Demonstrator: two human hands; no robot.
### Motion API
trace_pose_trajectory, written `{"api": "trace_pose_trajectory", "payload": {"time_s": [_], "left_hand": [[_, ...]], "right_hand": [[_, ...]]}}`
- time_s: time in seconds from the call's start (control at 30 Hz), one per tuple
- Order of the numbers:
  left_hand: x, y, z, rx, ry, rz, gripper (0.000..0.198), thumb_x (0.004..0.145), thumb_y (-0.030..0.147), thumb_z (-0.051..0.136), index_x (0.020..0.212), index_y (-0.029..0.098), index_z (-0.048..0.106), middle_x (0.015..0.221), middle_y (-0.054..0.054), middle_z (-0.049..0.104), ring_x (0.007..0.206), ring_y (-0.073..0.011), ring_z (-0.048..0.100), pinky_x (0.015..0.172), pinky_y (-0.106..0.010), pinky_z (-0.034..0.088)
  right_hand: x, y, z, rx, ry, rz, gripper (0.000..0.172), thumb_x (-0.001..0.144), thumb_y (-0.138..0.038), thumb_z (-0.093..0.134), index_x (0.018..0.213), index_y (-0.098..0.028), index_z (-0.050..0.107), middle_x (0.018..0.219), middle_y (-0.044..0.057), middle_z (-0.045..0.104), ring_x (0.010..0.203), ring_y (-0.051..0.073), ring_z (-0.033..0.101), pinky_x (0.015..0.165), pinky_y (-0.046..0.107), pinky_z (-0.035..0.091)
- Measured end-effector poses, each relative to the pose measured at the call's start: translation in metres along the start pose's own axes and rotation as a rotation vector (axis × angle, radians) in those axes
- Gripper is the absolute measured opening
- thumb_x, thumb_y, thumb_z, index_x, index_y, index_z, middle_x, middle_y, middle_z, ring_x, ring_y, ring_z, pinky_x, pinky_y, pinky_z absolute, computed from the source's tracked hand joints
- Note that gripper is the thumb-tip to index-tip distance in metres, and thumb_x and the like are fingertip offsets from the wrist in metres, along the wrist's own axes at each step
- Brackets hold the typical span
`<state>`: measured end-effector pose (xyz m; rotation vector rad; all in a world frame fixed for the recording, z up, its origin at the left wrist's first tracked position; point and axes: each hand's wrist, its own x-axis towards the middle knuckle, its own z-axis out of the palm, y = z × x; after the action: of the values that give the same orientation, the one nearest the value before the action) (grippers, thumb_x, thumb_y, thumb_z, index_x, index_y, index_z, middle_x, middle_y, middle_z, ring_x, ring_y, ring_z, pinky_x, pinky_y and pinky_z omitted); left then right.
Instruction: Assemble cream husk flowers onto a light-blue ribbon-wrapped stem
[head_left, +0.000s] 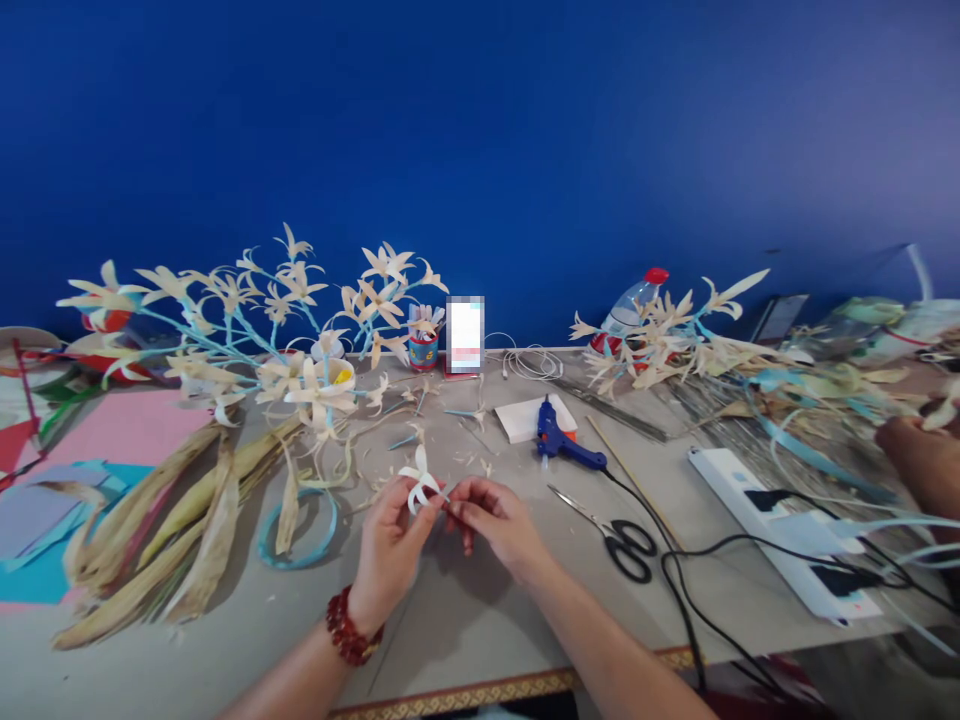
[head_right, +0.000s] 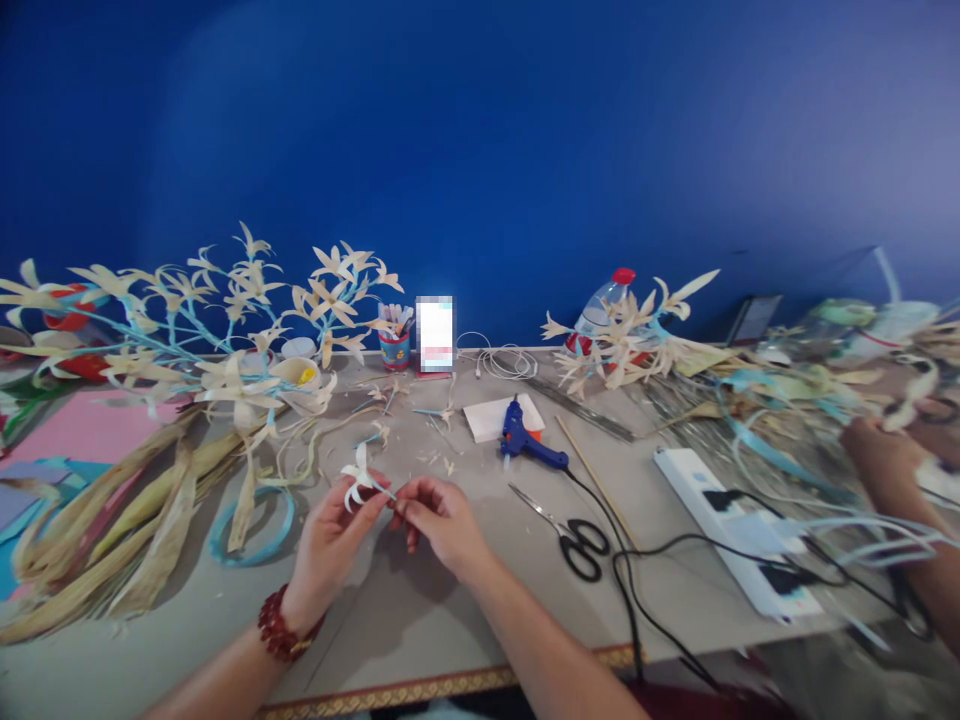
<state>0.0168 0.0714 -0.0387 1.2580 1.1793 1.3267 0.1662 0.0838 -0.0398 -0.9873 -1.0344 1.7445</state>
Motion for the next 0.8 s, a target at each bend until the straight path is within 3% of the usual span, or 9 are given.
{"api": "trace_pose_trajectory", "payload": {"time_s": [0.37, 0.57, 0.8], "left_hand": [[0.0023, 0.0030, 0.0011, 0.069, 0.002, 0.094, 0.013, 0.081, 0.026, 0.063, 0.090, 0.020, 0.070, 0.086, -0.004, 0.066, 0.082, -0.0188, 0.060, 0.078, -0.029, 0.046], [0.0013, 0.0045, 0.0003, 0.094, -0.013, 0.146, 0.012, 0.081, 0.024, 0.063, 0.083, 0.020, 0.074, 0.082, -0.005, 0.066, 0.080, -0.0191, 0.059, 0.075, -0.029, 0.046], [0.0018, -0.0013, 0.0012, -0.064, 0.039, 0.013, 0.016, 0.077, 0.026, 0.067, 0.091, 0.020, 0.072, 0.091, -0.005, 0.070, 0.085, -0.0197, 0.062, 0.080, -0.030, 0.049]], "right_hand": [[0.0014, 0.0009, -0.0017, -0.053, -0.036, -0.015, 0.026, 0.072, -0.039, 0.070, 0.070, -0.016, 0.058, 0.060, -0.002, 0.063, 0.039, 0.006, 0.047, 0.039, 0.018, 0.042], [0.0017, 0.0017, -0.0018, -0.061, -0.027, -0.009, 0.027, 0.070, -0.040, 0.070, 0.072, -0.017, 0.058, 0.060, -0.002, 0.062, 0.040, 0.006, 0.046, 0.040, 0.019, 0.040], [-0.0010, -0.0078, -0.0040, -0.256, 0.106, -0.151, 0.015, 0.076, -0.033, 0.064, 0.080, -0.018, 0.063, 0.068, -0.001, 0.060, 0.052, 0.009, 0.049, 0.048, 0.020, 0.041]]}}
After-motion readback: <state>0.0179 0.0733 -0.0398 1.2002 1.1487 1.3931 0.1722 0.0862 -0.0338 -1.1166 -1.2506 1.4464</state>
